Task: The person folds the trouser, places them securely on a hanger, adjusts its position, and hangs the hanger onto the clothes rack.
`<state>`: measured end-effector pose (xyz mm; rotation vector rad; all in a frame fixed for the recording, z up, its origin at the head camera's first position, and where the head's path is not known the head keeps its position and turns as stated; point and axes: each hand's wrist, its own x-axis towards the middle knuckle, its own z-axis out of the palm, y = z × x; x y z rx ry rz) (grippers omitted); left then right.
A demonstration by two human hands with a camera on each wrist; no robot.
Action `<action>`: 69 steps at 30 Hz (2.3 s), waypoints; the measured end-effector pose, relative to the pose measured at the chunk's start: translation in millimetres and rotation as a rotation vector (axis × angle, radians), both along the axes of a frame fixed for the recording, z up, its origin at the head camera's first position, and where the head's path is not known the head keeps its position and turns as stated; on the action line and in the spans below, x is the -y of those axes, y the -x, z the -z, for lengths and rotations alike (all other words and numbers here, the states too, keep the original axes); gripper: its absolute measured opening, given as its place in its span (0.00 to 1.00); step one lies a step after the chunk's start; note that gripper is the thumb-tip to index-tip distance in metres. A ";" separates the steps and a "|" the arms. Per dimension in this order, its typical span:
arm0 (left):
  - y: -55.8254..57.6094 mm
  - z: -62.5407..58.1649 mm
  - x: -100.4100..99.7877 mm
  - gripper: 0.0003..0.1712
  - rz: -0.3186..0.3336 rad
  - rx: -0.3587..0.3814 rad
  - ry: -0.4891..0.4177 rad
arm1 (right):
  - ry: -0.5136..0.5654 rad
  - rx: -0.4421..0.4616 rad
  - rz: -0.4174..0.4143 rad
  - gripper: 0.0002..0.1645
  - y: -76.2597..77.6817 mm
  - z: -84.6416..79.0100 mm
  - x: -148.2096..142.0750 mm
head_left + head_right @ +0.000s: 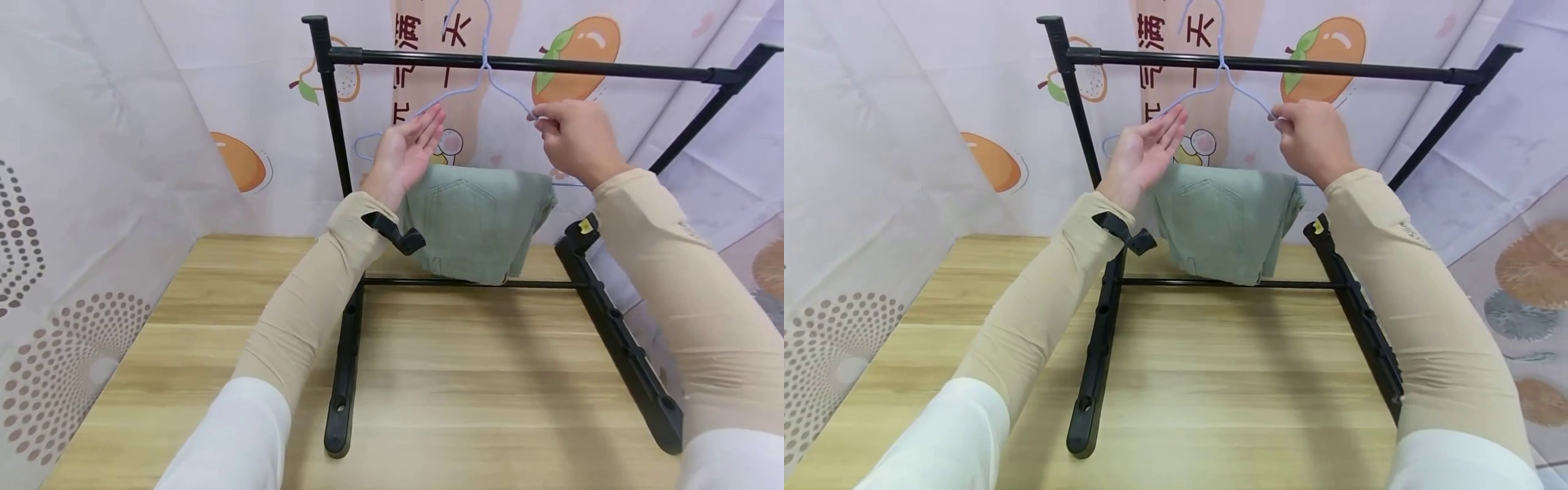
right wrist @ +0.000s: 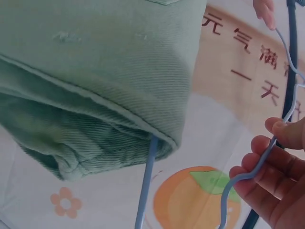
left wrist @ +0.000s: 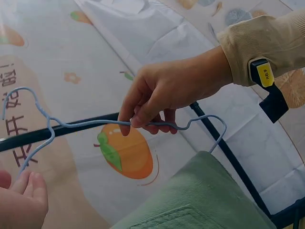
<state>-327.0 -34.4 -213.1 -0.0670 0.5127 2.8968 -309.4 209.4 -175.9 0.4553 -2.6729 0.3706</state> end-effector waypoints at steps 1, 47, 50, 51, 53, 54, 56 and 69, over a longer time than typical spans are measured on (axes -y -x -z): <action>1.7 2.1 0.2 0.19 0.008 -0.009 -0.011 | 0.003 0.009 0.003 0.21 2.7 1.7 0.3; -19.1 34.9 69.8 0.22 0.065 0.039 0.675 | 0.108 0.192 0.003 0.22 10.2 68.6 -21.3; -23.9 37.9 78.7 0.21 0.035 0.015 0.719 | 0.130 0.161 0.014 0.22 7.1 70.8 -21.5; -25.3 40.5 81.4 0.20 0.030 0.009 0.739 | 0.139 0.147 0.018 0.22 6.2 72.1 -21.9; -28.8 47.1 86.2 0.20 0.027 0.010 0.765 | 0.156 0.097 0.024 0.22 4.6 75.8 -22.8; -30.7 51.3 88.3 0.19 0.028 0.011 0.780 | 0.167 0.069 0.027 0.21 3.8 78.1 -23.3; -34.9 61.4 92.7 0.18 0.027 0.018 0.810 | 0.187 0.019 0.037 0.21 2.1 82.4 -23.2; -63.4 117.1 128.7 0.21 -0.095 -0.094 1.337 | 0.244 -0.085 -0.020 0.18 -18.6 89.3 -28.8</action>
